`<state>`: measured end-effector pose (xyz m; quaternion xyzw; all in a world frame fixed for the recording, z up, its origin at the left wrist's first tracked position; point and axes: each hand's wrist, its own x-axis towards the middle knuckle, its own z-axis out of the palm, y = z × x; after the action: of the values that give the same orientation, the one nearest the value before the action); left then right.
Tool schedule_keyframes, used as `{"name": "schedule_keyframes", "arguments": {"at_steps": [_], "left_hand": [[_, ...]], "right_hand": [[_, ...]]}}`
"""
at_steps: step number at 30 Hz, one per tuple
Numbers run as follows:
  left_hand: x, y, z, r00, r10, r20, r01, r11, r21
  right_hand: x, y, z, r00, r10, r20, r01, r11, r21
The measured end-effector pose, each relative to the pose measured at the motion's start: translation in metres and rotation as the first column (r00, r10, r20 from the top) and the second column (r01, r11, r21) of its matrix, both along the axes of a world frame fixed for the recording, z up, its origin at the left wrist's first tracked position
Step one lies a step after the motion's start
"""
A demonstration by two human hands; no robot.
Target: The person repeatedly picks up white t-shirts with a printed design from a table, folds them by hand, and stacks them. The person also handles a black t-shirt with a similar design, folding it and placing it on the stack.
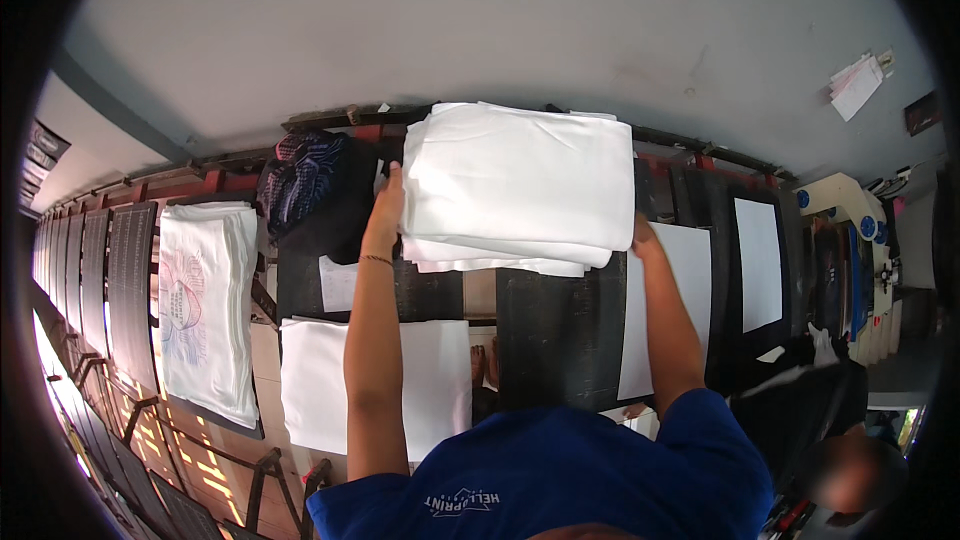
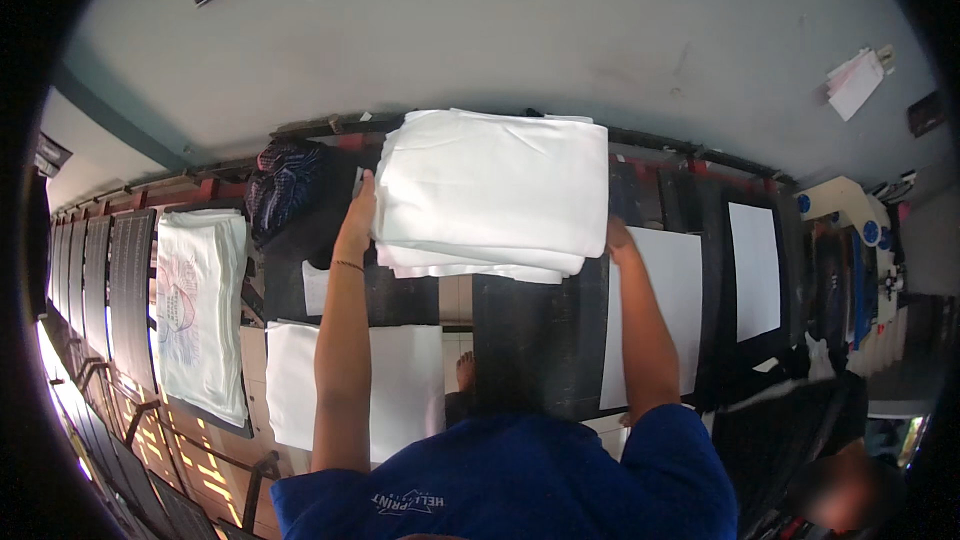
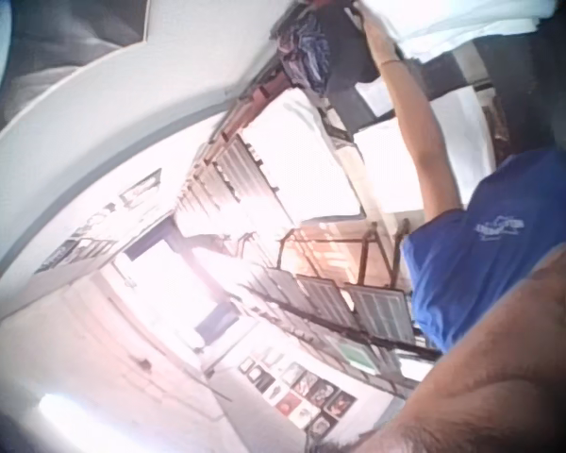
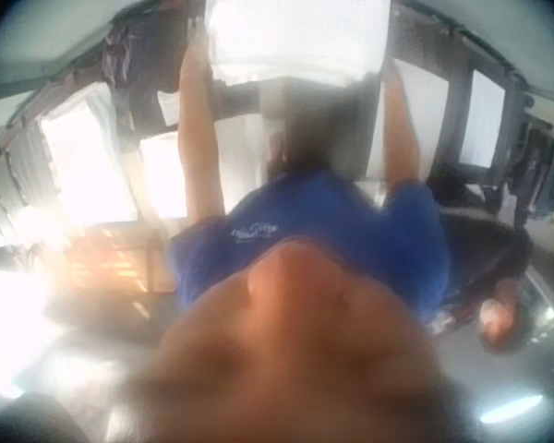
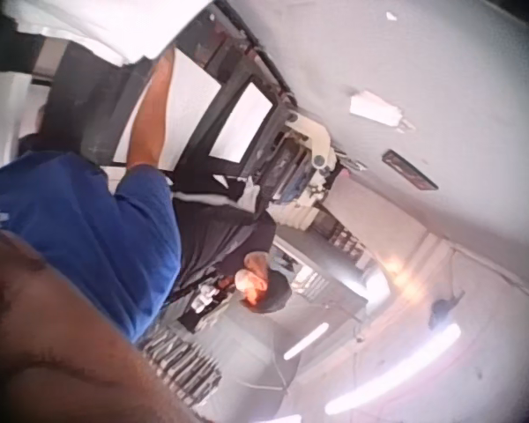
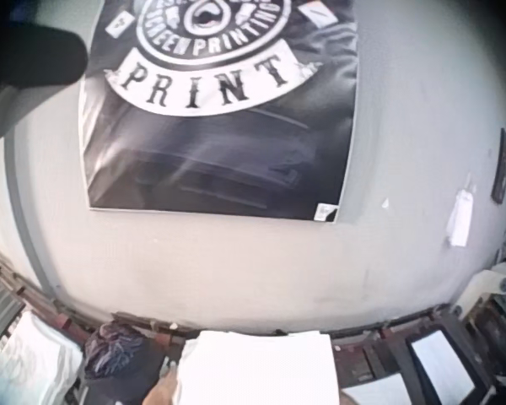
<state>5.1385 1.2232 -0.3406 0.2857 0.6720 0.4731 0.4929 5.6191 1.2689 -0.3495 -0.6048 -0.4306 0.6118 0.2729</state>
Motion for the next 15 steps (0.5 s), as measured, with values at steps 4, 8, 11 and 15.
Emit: {"name": "schedule_keyframes", "arguments": {"at_steps": [4,8,11,15], "left_hand": [[0.001,0.011,0.015,0.961,-0.078,0.266,0.108,0.989,-0.103],[0.008,0.02,0.02,0.925,-0.129,0.357,0.191,0.971,-0.144],[-0.023,0.015,-0.032,0.822,-0.21,0.529,0.25,0.968,-0.004],[-0.019,0.023,-0.033,0.763,-0.159,0.627,0.246,0.968,-0.054]], "right_hand": [[-0.043,0.015,-0.032,0.951,-0.105,-0.291,0.059,0.985,-0.165],[-0.054,0.025,-0.037,0.913,-0.201,-0.354,0.139,0.971,-0.193],[-0.063,0.025,-0.036,0.893,-0.211,-0.398,0.144,0.971,-0.191],[-0.062,0.02,-0.034,0.853,-0.263,-0.45,0.196,0.962,-0.19]]}}
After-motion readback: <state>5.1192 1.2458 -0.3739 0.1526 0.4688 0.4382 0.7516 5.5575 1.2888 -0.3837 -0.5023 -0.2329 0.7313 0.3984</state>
